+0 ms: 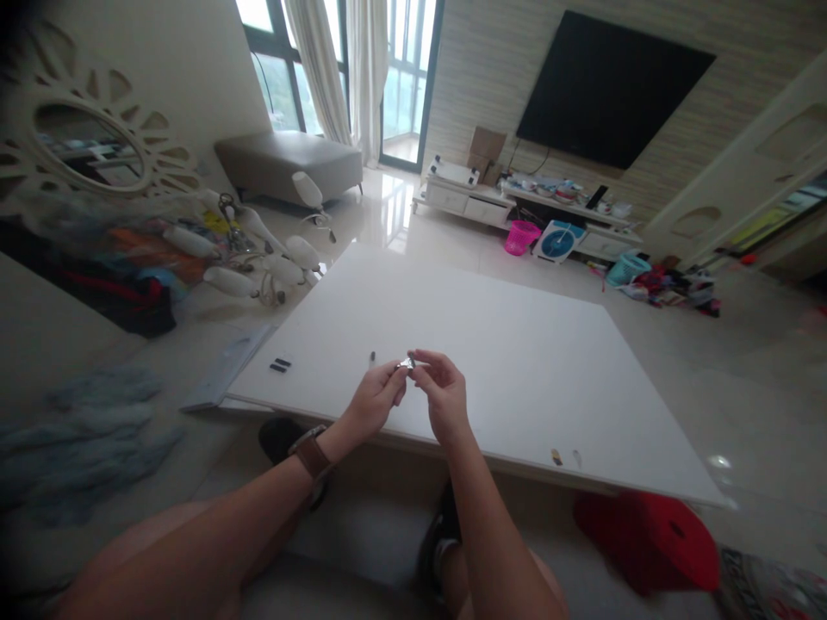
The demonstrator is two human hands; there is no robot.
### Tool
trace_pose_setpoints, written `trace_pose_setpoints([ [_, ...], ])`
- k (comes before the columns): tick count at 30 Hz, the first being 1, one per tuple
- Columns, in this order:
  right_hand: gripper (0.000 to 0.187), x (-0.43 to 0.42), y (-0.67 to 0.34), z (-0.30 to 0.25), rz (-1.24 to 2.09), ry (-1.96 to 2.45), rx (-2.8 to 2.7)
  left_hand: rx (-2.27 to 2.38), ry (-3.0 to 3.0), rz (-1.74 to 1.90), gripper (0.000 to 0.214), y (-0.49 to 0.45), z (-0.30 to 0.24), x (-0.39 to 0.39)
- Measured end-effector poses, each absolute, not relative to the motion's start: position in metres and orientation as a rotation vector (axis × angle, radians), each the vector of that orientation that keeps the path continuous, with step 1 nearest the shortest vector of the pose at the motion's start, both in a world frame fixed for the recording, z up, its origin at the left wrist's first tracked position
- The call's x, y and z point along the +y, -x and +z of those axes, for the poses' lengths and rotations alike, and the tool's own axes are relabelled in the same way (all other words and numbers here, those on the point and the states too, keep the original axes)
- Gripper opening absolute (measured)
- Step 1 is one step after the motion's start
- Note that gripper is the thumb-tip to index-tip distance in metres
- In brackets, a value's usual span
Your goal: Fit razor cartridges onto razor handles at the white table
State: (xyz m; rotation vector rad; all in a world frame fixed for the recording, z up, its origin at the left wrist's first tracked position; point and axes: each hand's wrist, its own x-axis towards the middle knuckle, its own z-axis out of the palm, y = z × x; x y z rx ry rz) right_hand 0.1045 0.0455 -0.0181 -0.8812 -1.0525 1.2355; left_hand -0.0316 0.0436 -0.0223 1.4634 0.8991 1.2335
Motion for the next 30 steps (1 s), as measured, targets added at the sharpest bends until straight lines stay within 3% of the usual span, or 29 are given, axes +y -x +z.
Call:
trace_pose_setpoints([
  [21, 0.015, 0.048, -0.109, -0.021, 1.302, 0.770, -1.163, 0.917, -1.557, 1.203, 0.041, 0.042, -0.018, 0.037],
  [30, 0.026, 0.044, -0.106, -0.012, 1.310, 0.811, -1.023, 0.753, -1.328, 1.124, 0.045, 0.040, -0.002, 0.035],
])
